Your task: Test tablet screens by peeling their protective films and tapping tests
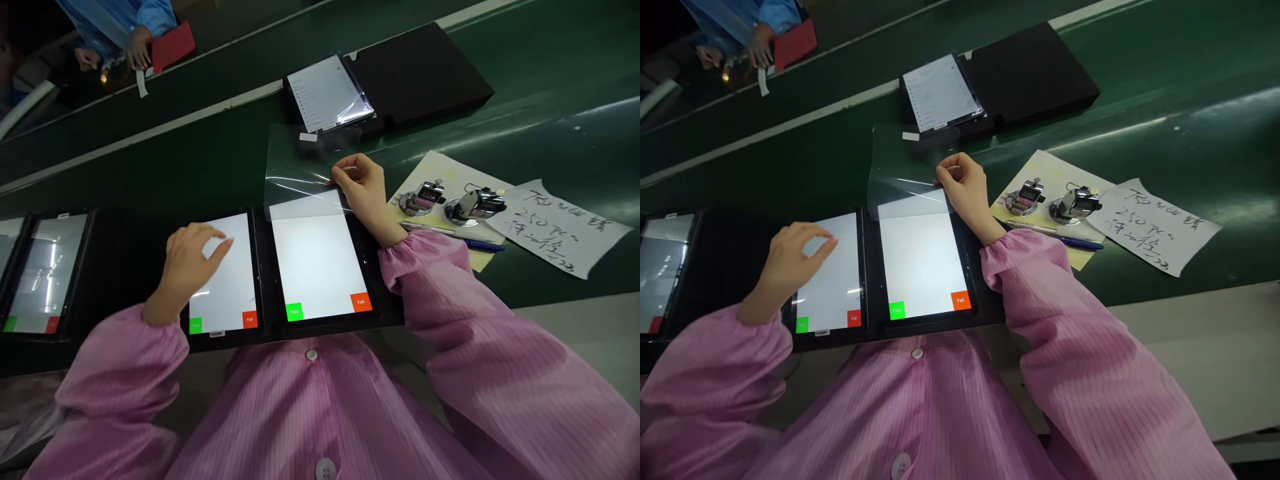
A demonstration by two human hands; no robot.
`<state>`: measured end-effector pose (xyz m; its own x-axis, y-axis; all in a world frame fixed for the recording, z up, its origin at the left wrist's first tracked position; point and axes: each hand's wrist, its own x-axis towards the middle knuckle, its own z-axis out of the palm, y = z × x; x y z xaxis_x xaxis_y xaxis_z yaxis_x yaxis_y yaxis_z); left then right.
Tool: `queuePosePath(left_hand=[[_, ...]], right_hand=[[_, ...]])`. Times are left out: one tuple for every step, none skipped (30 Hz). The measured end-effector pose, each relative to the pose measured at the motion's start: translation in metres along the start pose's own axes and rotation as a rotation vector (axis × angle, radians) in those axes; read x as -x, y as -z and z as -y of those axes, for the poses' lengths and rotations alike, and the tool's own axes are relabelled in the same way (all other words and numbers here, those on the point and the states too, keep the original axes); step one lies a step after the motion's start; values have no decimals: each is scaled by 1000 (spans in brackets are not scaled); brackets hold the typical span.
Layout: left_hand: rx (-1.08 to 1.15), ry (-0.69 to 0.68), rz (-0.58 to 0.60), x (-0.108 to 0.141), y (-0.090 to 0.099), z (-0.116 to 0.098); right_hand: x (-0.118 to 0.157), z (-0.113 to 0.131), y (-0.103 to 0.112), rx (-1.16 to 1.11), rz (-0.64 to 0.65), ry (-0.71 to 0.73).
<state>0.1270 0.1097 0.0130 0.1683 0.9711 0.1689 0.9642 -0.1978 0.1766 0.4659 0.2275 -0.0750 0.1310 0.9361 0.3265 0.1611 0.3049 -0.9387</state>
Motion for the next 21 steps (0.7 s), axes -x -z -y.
queuePosePath(left_hand=[[20, 17, 51, -17, -1, 7], [55, 22, 103, -31, -3, 12], [99, 29, 147, -42, -5, 15], [143, 44, 188, -50, -7, 17], [182, 67, 220, -54, -8, 17], [212, 92, 238, -55, -9, 17], [229, 112, 235, -54, -10, 18], [232, 118, 214, -51, -10, 18], [222, 108, 178, -48, -10, 18], [207, 88, 133, -44, -10, 19], [191, 66, 82, -41, -10, 20], [173, 47, 31, -38, -10, 21], [153, 34, -11, -36, -10, 22], [135, 31, -43, -35, -11, 24], [120, 38, -63, -35, -11, 26], [105, 50, -70, -35, -12, 28], [88, 62, -68, -36, -12, 30], [72, 73, -64, -37, -13, 32], [59, 84, -61, -38, -13, 34], [46, 93, -57, -39, -14, 36], [34, 101, -49, -39, -13, 38]], right_hand=[[2, 0, 2, 19, -22, 13], [5, 1, 4, 50, -46, 27], [7, 1, 6, 87, -68, 39], [9, 1, 8, 123, -84, 50], [11, 2, 9, 154, -93, 60], [12, 2, 10, 174, -96, 67], [13, 3, 10, 181, -94, 72], [14, 3, 9, 182, -91, 74], [15, 4, 9, 180, -87, 71], [15, 4, 8, 177, -84, 64], [15, 5, 7, 172, -83, 54], [15, 5, 6, 168, -88, 44], [15, 5, 5, 168, -97, 35], [15, 5, 5, 174, -111, 27], [16, 4, 4, 183, -124, 19], [16, 4, 4, 194, -136, 11], [16, 3, 4, 206, -144, 2], [16, 3, 4, 216, -149, -6], [17, 3, 4, 223, -152, -12], [17, 3, 4, 228, -153, -17], [17, 3, 4, 231, -153, -22]])
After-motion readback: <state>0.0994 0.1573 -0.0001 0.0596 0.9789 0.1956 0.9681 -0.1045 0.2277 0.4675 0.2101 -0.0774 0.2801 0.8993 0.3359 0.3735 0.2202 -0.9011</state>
